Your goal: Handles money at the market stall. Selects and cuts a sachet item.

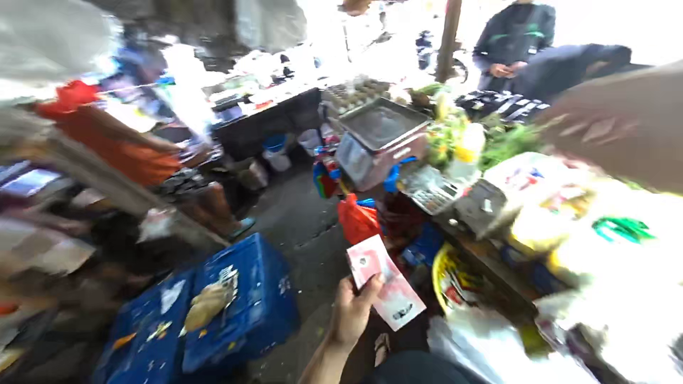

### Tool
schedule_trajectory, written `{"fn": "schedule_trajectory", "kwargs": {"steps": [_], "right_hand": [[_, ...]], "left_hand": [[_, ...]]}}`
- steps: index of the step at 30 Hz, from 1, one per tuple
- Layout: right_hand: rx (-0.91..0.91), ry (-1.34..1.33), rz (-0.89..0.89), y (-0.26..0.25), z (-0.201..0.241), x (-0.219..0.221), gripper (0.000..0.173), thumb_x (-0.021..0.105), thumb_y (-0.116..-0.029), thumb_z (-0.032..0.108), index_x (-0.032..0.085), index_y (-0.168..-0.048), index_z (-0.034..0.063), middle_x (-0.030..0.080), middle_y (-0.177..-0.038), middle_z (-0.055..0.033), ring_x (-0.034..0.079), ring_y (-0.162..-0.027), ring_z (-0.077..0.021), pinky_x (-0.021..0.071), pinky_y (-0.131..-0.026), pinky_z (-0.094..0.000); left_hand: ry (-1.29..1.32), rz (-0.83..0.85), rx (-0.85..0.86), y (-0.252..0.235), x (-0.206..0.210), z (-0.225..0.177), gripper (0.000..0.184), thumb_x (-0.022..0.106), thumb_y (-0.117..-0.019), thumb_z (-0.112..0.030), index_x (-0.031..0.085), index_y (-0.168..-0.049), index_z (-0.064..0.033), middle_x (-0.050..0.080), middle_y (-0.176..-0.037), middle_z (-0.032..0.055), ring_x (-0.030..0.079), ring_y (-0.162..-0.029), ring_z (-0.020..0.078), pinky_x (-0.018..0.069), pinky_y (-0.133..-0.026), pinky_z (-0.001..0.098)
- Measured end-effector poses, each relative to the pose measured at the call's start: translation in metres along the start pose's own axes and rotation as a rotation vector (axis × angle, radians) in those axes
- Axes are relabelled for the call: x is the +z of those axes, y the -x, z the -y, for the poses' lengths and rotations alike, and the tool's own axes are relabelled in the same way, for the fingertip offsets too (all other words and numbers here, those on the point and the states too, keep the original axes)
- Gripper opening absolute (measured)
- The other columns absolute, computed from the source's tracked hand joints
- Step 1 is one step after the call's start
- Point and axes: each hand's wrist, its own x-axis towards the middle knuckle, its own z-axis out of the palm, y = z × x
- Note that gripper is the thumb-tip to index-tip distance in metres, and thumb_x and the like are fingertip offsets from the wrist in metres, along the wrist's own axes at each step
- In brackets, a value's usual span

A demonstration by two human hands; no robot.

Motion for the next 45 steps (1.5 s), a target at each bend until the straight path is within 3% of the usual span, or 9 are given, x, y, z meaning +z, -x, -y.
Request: {"fn": "schedule_trajectory", "kwargs": {"steps": [2, 5, 11, 16, 19, 27, 33, 39, 45], "right_hand": [[0.266, -0.066, 0.529, -0.071, 0.116, -0.012, 0.034, 0.063, -0.0958, 0.057, 0.073, -0.106, 0.0262, 0.070, -0.079, 0.0049, 0.069, -0.071, -0.0139, 0.0579, -0.061, -0.0447], [0.236, -0.350, 0.842, -0.073, 0.173, 0.030, 0.076, 0.058, -0.0983, 0.060, 0.043, -0.151, 0.0068, 0.069, -0.102, -0.0147, 0.069, -0.093, -0.0343, 0.0548, -0.078, -0.0599], [0.266, -0.721, 0.650, -0.049, 0.223, 0.051, 0.034, 0.058, -0.1055, 0.018, 0.051, -0.135, 0.0024, 0.068, -0.102, -0.0180, 0.069, -0.097, -0.0329, 0.0551, -0.083, -0.0528], [0.419, -0.682, 0.772, -0.034, 0.261, 0.050, 0.065, 0.061, -0.0995, -0.001, 0.028, -0.156, 0.0016, 0.066, -0.113, -0.0255, 0.067, -0.105, -0.0373, 0.0524, -0.092, -0.0507], [0.539, -0.709, 0.747, -0.012, 0.279, 0.077, 0.089, 0.064, -0.0969, -0.001, 0.008, -0.165, 0.0042, 0.066, -0.113, -0.0286, 0.068, -0.099, -0.0409, 0.0529, -0.091, -0.0554], [0.650, -0.910, 0.530, 0.041, 0.327, 0.174, 0.076, 0.062, -0.0973, -0.001, 0.022, -0.161, 0.0013, 0.070, -0.093, -0.0225, 0.070, -0.079, -0.0326, 0.0577, -0.078, -0.0484], [0.837, -0.783, 0.731, 0.072, 0.284, 0.231, 0.048, 0.067, -0.1011, 0.026, 0.058, -0.140, -0.0010, 0.070, -0.116, -0.0238, 0.069, -0.106, -0.0344, 0.0519, -0.100, -0.0519], [1.495, -0.099, 0.596, 0.127, 0.190, 0.290, 0.062, 0.050, -0.1059, 0.042, 0.048, -0.147, -0.0047, 0.045, -0.153, -0.0281, 0.045, -0.141, -0.0459, 0.0373, -0.111, -0.0671], [1.629, 0.045, 0.859, 0.171, 0.139, 0.313, 0.054, 0.033, -0.1114, 0.038, 0.045, -0.155, 0.0082, 0.037, -0.159, -0.0304, 0.033, -0.148, -0.0510, 0.0293, -0.114, -0.0717]], "left_hand": [[0.019, 0.130, 0.139, -0.001, 0.010, -0.016, 0.014, 0.066, -0.0977, -0.014, 0.072, -0.107, -0.0058, 0.077, -0.094, 0.0038, 0.075, -0.084, 0.0143, 0.0645, -0.078, 0.0323], [0.125, 0.229, 0.250, 0.006, 0.023, -0.034, 0.017, 0.059, -0.1032, -0.029, 0.072, -0.114, -0.0290, 0.076, -0.099, -0.0105, 0.072, -0.081, 0.0015, 0.0620, -0.070, 0.0207], [0.406, 0.042, 0.042, 0.025, 0.031, -0.035, 0.031, 0.035, -0.1114, -0.034, 0.065, -0.109, -0.0251, 0.074, -0.093, -0.0113, 0.071, -0.086, 0.0007, 0.0610, -0.074, 0.0223], [0.539, 0.486, -0.090, 0.037, -0.003, -0.014, 0.029, 0.051, -0.1055, -0.038, 0.073, -0.117, -0.0233, 0.075, -0.109, -0.0098, 0.070, -0.101, 0.0005, 0.0569, -0.091, 0.0218], [0.463, 0.380, -0.291, 0.046, -0.012, -0.006, 0.030, 0.035, -0.1109, -0.022, 0.063, -0.118, -0.0120, 0.076, -0.101, -0.0055, 0.072, -0.088, 0.0017, 0.0595, -0.076, 0.0197], [0.441, 0.188, -0.265, 0.037, -0.085, 0.034, 0.047, 0.014, -0.1103, -0.015, 0.060, -0.104, -0.0116, 0.069, -0.078, -0.0077, 0.068, -0.073, 0.0029, 0.0595, -0.072, 0.0211], [0.321, 0.015, -0.361, 0.044, -0.145, 0.067, 0.040, 0.027, -0.1132, -0.021, 0.055, -0.087, -0.0121, 0.055, -0.066, -0.0070, 0.056, -0.057, 0.0027, 0.0526, -0.059, 0.0179], [0.241, -0.080, -0.417, 0.066, -0.193, 0.095, 0.043, 0.027, -0.1135, -0.028, 0.053, -0.081, -0.0151, 0.051, -0.062, -0.0080, 0.051, -0.052, 0.0024, 0.0497, -0.055, 0.0167], [0.168, -0.181, -0.558, 0.089, -0.218, 0.129, 0.043, 0.031, -0.1129, -0.026, 0.058, -0.083, -0.0135, 0.056, -0.065, -0.0069, 0.055, -0.055, 0.0021, 0.0506, -0.056, 0.0158]]}}
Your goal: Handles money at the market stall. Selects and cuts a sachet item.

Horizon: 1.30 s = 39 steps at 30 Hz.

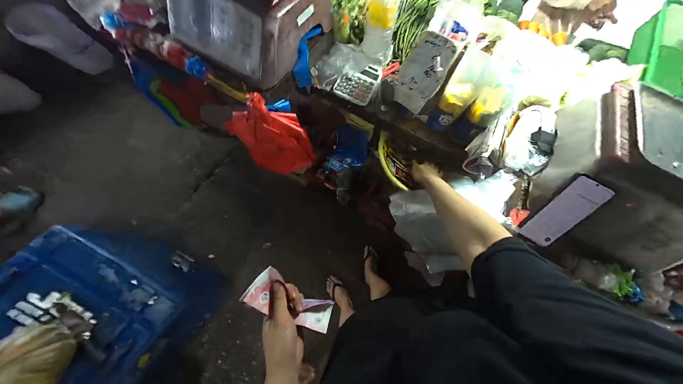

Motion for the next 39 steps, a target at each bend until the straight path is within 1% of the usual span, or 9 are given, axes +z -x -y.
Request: {"fn": "schedule_trajectory", "kwargs": {"steps": [4, 8, 11, 17, 26, 29, 31, 35, 39], "right_hand": [[0.111, -0.030, -0.008, -0.040, -0.018, 0.010, 0.050, 0.037, -0.1117, 0.030, 0.057, -0.137, -0.0077, 0.054, -0.144, -0.0317, 0.050, -0.137, -0.0458, 0.0385, -0.112, -0.0640], [0.022, 0.158, 0.026, -0.103, -0.052, 0.025, 0.046, 0.040, -0.1115, 0.023, 0.052, -0.141, -0.0101, 0.050, -0.147, -0.0333, 0.046, -0.140, -0.0471, 0.0346, -0.116, -0.0628], [-0.012, 0.262, 0.015, -0.111, -0.054, 0.030, 0.046, 0.043, -0.1109, 0.020, 0.049, -0.142, -0.0134, 0.047, -0.148, -0.0354, 0.043, -0.142, -0.0484, 0.0318, -0.118, -0.0619], [0.007, 0.092, -0.157, -0.084, -0.046, 0.020, 0.057, 0.055, -0.1068, 0.033, 0.046, -0.147, -0.0067, 0.050, -0.146, -0.0333, 0.048, -0.138, -0.0466, 0.0368, -0.116, -0.0611], [0.115, 0.091, -0.282, -0.072, -0.051, 0.027, 0.067, 0.068, -0.0971, 0.043, 0.053, -0.143, -0.0026, 0.053, -0.145, -0.0302, 0.048, -0.139, -0.0461, 0.0367, -0.113, -0.0653], [0.196, 0.072, -0.307, -0.068, -0.050, 0.027, 0.082, 0.069, -0.0927, 0.056, 0.049, -0.147, -0.0018, 0.053, -0.146, -0.0297, 0.048, -0.139, -0.0448, 0.0371, -0.114, -0.0642], [0.245, 0.066, -0.280, -0.066, -0.053, 0.027, 0.085, 0.066, -0.0922, 0.062, 0.050, -0.146, -0.0016, 0.053, -0.145, -0.0306, 0.048, -0.139, -0.0458, 0.0367, -0.114, -0.0656], [0.362, 0.040, -0.096, -0.051, -0.030, 0.019, 0.095, 0.039, -0.0958, 0.078, 0.059, -0.138, -0.0046, 0.053, -0.144, -0.0338, 0.047, -0.138, -0.0489, 0.0343, -0.112, -0.0701], [0.297, 0.082, 0.011, -0.060, -0.048, 0.025, 0.093, 0.033, -0.0987, 0.076, 0.060, -0.137, -0.0040, 0.054, -0.142, -0.0344, 0.048, -0.137, -0.0502, 0.0332, -0.112, -0.0714]], "left_hand": [[-0.036, -0.059, -0.071, -0.011, -0.025, 0.037, 0.035, 0.037, -0.1111, -0.023, 0.061, -0.088, -0.0121, 0.058, -0.066, -0.0071, 0.055, -0.055, 0.0013, 0.0502, -0.056, 0.0149], [-0.100, -0.106, -0.180, -0.023, -0.046, 0.076, 0.025, 0.045, -0.1083, -0.021, 0.062, -0.092, -0.0112, 0.059, -0.068, -0.0082, 0.055, -0.056, 0.0007, 0.0505, -0.057, 0.0151], [-0.148, -0.128, -0.253, -0.029, -0.058, 0.101, 0.021, 0.050, -0.1070, -0.023, 0.063, -0.097, -0.0103, 0.059, -0.068, -0.0094, 0.055, -0.055, -0.0004, 0.0501, -0.056, 0.0150], [-0.233, -0.087, -0.350, -0.037, -0.065, 0.133, 0.022, 0.051, -0.1058, -0.025, 0.065, -0.096, -0.0100, 0.058, -0.065, -0.0104, 0.054, -0.054, -0.0002, 0.0498, -0.055, 0.0171], [-0.304, -0.044, -0.325, -0.058, -0.072, 0.123, 0.021, 0.053, -0.1048, -0.023, 0.067, -0.097, -0.0090, 0.059, -0.066, -0.0109, 0.055, -0.054, -0.0012, 0.0498, -0.056, 0.0156], [-0.320, -0.064, -0.334, -0.063, -0.076, 0.120, 0.021, 0.053, -0.1049, -0.022, 0.066, -0.097, -0.0088, 0.059, -0.065, -0.0114, 0.055, -0.053, -0.0019, 0.0491, -0.055, 0.0148], [-0.327, -0.060, -0.340, -0.065, -0.077, 0.119, 0.021, 0.053, -0.1052, -0.022, 0.066, -0.097, -0.0086, 0.059, -0.065, -0.0109, 0.054, -0.054, -0.0015, 0.0489, -0.055, 0.0149], [-0.348, -0.018, -0.320, -0.071, -0.076, 0.118, 0.021, 0.055, -0.1039, -0.023, 0.067, -0.095, -0.0088, 0.059, -0.064, -0.0107, 0.054, -0.052, -0.0014, 0.0489, -0.054, 0.0156], [-0.450, 0.063, -0.342, -0.078, -0.068, 0.103, 0.023, 0.056, -0.1037, -0.027, 0.068, -0.100, -0.0081, 0.058, -0.064, -0.0104, 0.053, -0.052, -0.0012, 0.0487, -0.054, 0.0168]]}}
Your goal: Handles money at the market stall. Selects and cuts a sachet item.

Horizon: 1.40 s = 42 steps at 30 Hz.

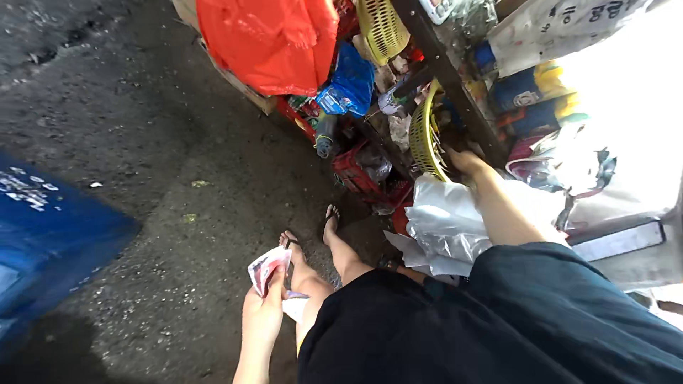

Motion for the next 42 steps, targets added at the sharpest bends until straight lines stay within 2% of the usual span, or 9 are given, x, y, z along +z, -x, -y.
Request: {"fn": "schedule_trajectory", "kwargs": {"steps": [5, 9, 13, 16, 21, 31, 35, 38, 42], "right_hand": [[-0.156, 0.193, 0.088, 0.024, 0.014, 0.012, 0.071, 0.019, -0.1120, 0.047, 0.059, -0.135, -0.0069, 0.058, -0.135, -0.0362, 0.053, -0.130, -0.0541, 0.0385, -0.105, -0.0738], [-0.084, 0.155, 0.140, 0.064, 0.023, 0.004, 0.081, 0.013, -0.1082, 0.060, 0.051, -0.147, -0.0003, 0.059, -0.139, -0.0308, 0.054, -0.133, -0.0486, 0.0400, -0.108, -0.0690], [-0.145, 0.209, 0.205, 0.102, 0.010, -0.010, 0.073, 0.014, -0.1080, 0.059, 0.021, -0.166, 0.0142, 0.046, -0.153, -0.0305, 0.043, -0.141, -0.0524, 0.0354, -0.109, -0.0720], [-0.234, 0.226, 0.215, 0.127, 0.000, -0.019, 0.074, 0.015, -0.1076, 0.060, 0.023, -0.165, 0.0150, 0.032, -0.161, -0.0323, 0.028, -0.150, -0.0518, 0.0222, -0.117, -0.0702], [-0.321, 0.225, 0.243, 0.149, -0.013, -0.027, 0.083, 0.019, -0.1054, 0.065, 0.021, -0.165, 0.0079, 0.019, -0.165, -0.0348, 0.021, -0.153, -0.0502, 0.0207, -0.121, -0.0650], [-0.397, 0.200, 0.249, 0.155, -0.021, -0.048, 0.078, 0.030, -0.1064, 0.061, 0.048, -0.148, -0.0030, 0.047, -0.151, -0.0293, 0.042, -0.145, -0.0431, 0.0304, -0.117, -0.0603], [-0.441, 0.061, 0.194, 0.162, -0.020, -0.083, 0.057, 0.043, -0.1069, 0.049, 0.066, -0.124, -0.0007, 0.066, -0.126, -0.0246, 0.060, -0.125, -0.0412, 0.0430, -0.104, -0.0628], [-0.480, -0.021, 0.103, 0.163, -0.019, -0.101, 0.052, 0.046, -0.1067, 0.045, 0.068, -0.125, 0.0019, 0.068, -0.124, -0.0231, 0.063, -0.121, -0.0409, 0.0467, -0.100, -0.0636], [-0.525, -0.027, 0.137, 0.177, -0.015, -0.110, 0.049, 0.049, -0.1055, 0.044, 0.068, -0.122, 0.0022, 0.068, -0.122, -0.0223, 0.063, -0.119, -0.0405, 0.0479, -0.097, -0.0644]], "left_hand": [[-0.123, 0.022, 0.029, 0.002, 0.010, -0.026, 0.024, 0.057, -0.1031, -0.028, 0.069, -0.101, -0.0069, 0.057, -0.062, -0.0106, 0.053, -0.052, -0.0022, 0.0477, -0.054, 0.0170], [-0.201, 0.041, 0.046, 0.014, 0.022, -0.046, 0.025, 0.057, -0.1029, -0.028, 0.069, -0.102, -0.0060, 0.057, -0.062, -0.0096, 0.053, -0.052, -0.0009, 0.0481, -0.054, 0.0183], [-0.320, 0.067, 0.051, 0.028, 0.036, -0.058, 0.030, 0.058, -0.1029, -0.031, 0.069, -0.106, -0.0037, 0.058, -0.065, -0.0057, 0.054, -0.054, 0.0026, 0.0493, -0.057, 0.0238], [-0.387, 0.095, 0.056, 0.037, 0.048, -0.065, 0.032, 0.058, -0.1025, -0.032, 0.069, -0.107, -0.0020, 0.059, -0.066, -0.0031, 0.055, -0.056, 0.0049, 0.0507, -0.060, 0.0277], [-0.456, 0.140, 0.045, 0.052, 0.072, -0.081, 0.032, 0.059, -0.1033, -0.030, 0.068, -0.112, 0.0001, 0.061, -0.068, -0.0008, 0.056, -0.056, 0.0057, 0.0511, -0.059, 0.0282], [-0.542, 0.128, 0.146, 0.071, 0.099, -0.111, 0.038, 0.051, -0.1074, -0.036, 0.071, -0.106, -0.0042, 0.060, -0.064, -0.0027, 0.056, -0.055, 0.0068, 0.0503, -0.059, 0.0286], [-0.357, -0.027, 0.240, 0.075, 0.092, -0.123, 0.042, 0.045, -0.1100, -0.031, 0.063, -0.121, 0.0048, 0.071, -0.096, 0.0118, 0.069, -0.087, 0.0135, 0.0573, -0.086, 0.0375], [-0.089, -0.086, 0.346, 0.068, 0.083, -0.132, 0.032, 0.038, -0.1117, -0.028, 0.060, -0.103, -0.0055, 0.062, -0.079, -0.0043, 0.062, -0.074, 0.0025, 0.0550, -0.075, 0.0225], [0.313, 0.046, 0.283, 0.073, 0.066, -0.149, 0.053, 0.023, -0.1130, -0.040, 0.051, -0.074, -0.0163, 0.050, -0.059, -0.0067, 0.049, -0.049, 0.0049, 0.0434, -0.046, 0.0190]]}}
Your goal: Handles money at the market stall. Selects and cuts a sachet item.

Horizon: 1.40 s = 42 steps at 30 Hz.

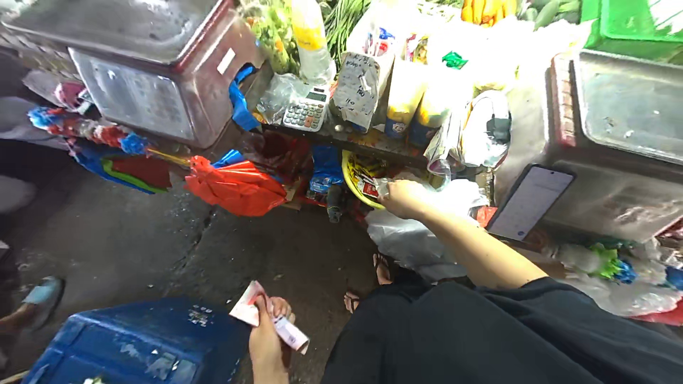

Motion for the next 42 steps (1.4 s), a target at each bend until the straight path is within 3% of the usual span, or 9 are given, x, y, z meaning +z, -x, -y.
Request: {"fn": "schedule_trajectory", "kwargs": {"steps": [5, 10, 14, 17, 19, 23, 32, 36, 42], "right_hand": [[-0.118, -0.022, 0.030, 0.007, 0.019, 0.009, 0.044, 0.049, -0.1061, 0.041, 0.069, -0.115, 0.0030, 0.070, -0.113, -0.0206, 0.065, -0.114, -0.0384, 0.0494, -0.093, -0.0618], [-0.328, -0.034, 0.020, 0.001, 0.041, 0.012, 0.049, 0.050, -0.1060, 0.042, 0.063, -0.134, 0.0045, 0.067, -0.126, -0.0218, 0.062, -0.122, -0.0391, 0.0464, -0.102, -0.0618], [-0.729, -0.100, 0.263, 0.016, 0.093, 0.055, 0.053, 0.049, -0.1069, 0.046, 0.059, -0.142, 0.0073, 0.069, -0.128, -0.0159, 0.067, -0.116, -0.0300, 0.0500, -0.104, -0.0540], [-1.004, -0.240, 0.561, 0.059, 0.142, 0.107, 0.073, 0.063, -0.0994, 0.050, 0.041, -0.157, 0.0109, 0.064, -0.137, -0.0118, 0.069, -0.110, -0.0199, 0.0555, -0.098, -0.0415], [-1.154, -0.340, 0.594, 0.088, 0.172, 0.147, 0.065, 0.076, -0.0919, 0.039, 0.054, -0.148, 0.0145, 0.072, -0.120, -0.0037, 0.071, -0.098, -0.0111, 0.0608, -0.089, -0.0337], [-1.354, -0.343, 0.279, 0.136, 0.235, 0.193, 0.014, 0.076, -0.0853, 0.016, 0.079, -0.098, 0.0108, 0.077, -0.090, 0.0019, 0.071, -0.077, -0.0047, 0.0623, -0.072, -0.0279], [-1.530, -0.126, 0.477, 0.202, 0.364, 0.313, 0.025, 0.067, -0.0903, 0.019, 0.074, -0.110, 0.0071, 0.075, -0.092, 0.0000, 0.066, -0.074, 0.0005, 0.0563, -0.068, -0.0197], [-1.612, -0.071, 0.617, 0.229, 0.428, 0.374, 0.020, 0.065, -0.0927, 0.019, 0.077, -0.105, 0.0090, 0.077, -0.095, 0.0016, 0.070, -0.081, -0.0003, 0.0592, -0.074, -0.0197], [-1.743, -0.019, 0.844, 0.263, 0.559, 0.471, 0.019, 0.064, -0.0935, 0.018, 0.078, -0.105, 0.0109, 0.078, -0.099, 0.0034, 0.071, -0.085, -0.0004, 0.0601, -0.079, -0.0200]], "left_hand": [[0.378, 0.202, -0.094, 0.009, -0.022, -0.008, 0.071, 0.019, -0.1052, -0.064, 0.057, -0.068, -0.0165, 0.053, -0.059, -0.0045, 0.056, -0.051, 0.0079, 0.0496, -0.048, 0.0220], [0.474, 0.085, -0.167, 0.035, -0.036, -0.005, 0.058, 0.027, -0.1097, -0.052, 0.056, -0.075, -0.0153, 0.054, -0.061, -0.0045, 0.056, -0.049, 0.0052, 0.0500, -0.045, 0.0188], [0.099, -0.094, -0.023, 0.068, -0.034, 0.001, 0.047, 0.020, -0.1129, -0.031, 0.054, -0.086, -0.0122, 0.046, -0.056, -0.0085, 0.039, -0.042, 0.0004, 0.0334, -0.040, 0.0153], [-0.282, -0.082, -0.061, 0.106, -0.037, -0.005, 0.025, 0.048, -0.1066, -0.020, 0.066, -0.108, -0.0028, 0.058, -0.069, -0.0020, 0.052, -0.054, 0.0048, 0.0477, -0.052, 0.0238], [-0.399, 0.029, -0.002, 0.127, -0.053, -0.009, 0.026, 0.057, -0.1027, -0.024, 0.070, -0.110, -0.0033, 0.067, -0.078, 0.0024, 0.062, -0.065, 0.0090, 0.0564, -0.064, 0.0316], [-0.438, 0.119, 0.241, 0.145, -0.138, -0.005, 0.031, 0.055, -0.1033, -0.023, 0.070, -0.113, 0.0025, 0.072, -0.096, 0.0150, 0.070, -0.088, 0.0221, 0.0564, -0.084, 0.0473], [0.248, -0.559, 0.214, 0.231, -0.318, 0.009, 0.026, 0.058, -0.1045, -0.021, 0.068, -0.115, 0.0011, 0.074, -0.096, 0.0054, 0.071, -0.086, 0.0097, 0.0597, -0.085, 0.0336], [0.282, -0.626, 0.055, 0.247, -0.370, 0.032, 0.029, 0.051, -0.1073, -0.027, 0.066, -0.110, -0.0018, 0.067, -0.086, -0.0010, 0.061, -0.073, 0.0029, 0.0521, -0.070, 0.0257], [0.319, -0.838, 0.183, 0.250, -0.481, 0.045, 0.026, 0.055, -0.1059, -0.022, 0.070, -0.111, -0.0020, 0.072, -0.087, -0.0007, 0.067, -0.077, 0.0036, 0.0570, -0.075, 0.0270]]}}
